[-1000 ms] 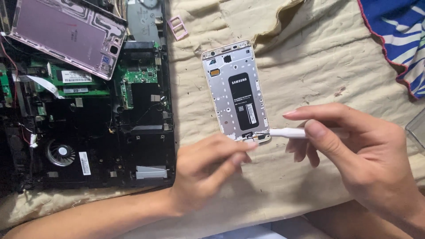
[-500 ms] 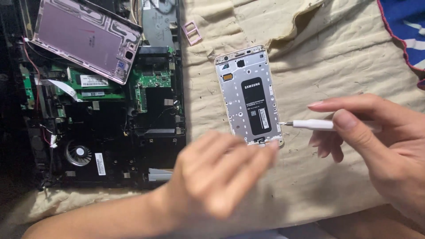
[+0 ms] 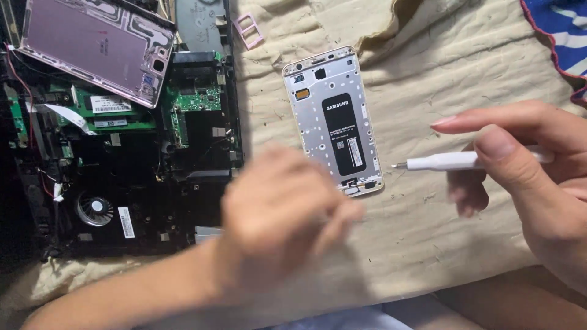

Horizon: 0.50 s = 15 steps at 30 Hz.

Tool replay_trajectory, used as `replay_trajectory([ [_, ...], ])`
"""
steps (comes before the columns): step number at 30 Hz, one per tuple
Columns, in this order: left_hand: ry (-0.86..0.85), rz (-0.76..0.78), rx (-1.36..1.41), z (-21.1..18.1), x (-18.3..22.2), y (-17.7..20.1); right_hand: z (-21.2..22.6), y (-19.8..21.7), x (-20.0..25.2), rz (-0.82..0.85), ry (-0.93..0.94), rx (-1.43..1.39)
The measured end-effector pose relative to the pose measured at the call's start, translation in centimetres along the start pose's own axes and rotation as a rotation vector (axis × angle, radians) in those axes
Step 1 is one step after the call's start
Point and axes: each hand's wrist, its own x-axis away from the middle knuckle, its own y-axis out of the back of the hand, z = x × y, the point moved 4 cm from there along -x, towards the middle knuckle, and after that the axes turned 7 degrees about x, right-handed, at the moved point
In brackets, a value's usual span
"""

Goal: Disassembling or assembling a smartphone chassis using a precision screwdriver

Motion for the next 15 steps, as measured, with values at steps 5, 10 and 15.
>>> replay_trajectory([
  [5, 0.087, 0.214, 0.362, -0.4, 3.9, -3.5, 1.2, 0.3, 0.5, -0.029, 0.054, 0.103],
  [10, 0.352, 0.183, 0.550, 2.3, 5.1, -4.0, 1.4, 0.1, 1.0, -0.014, 0.071, 0.148],
  [15, 0.377, 0.061, 0.642, 2.9, 5.6, -3.8, 1.6, 0.1, 1.8, 0.023, 0.072, 0.256],
])
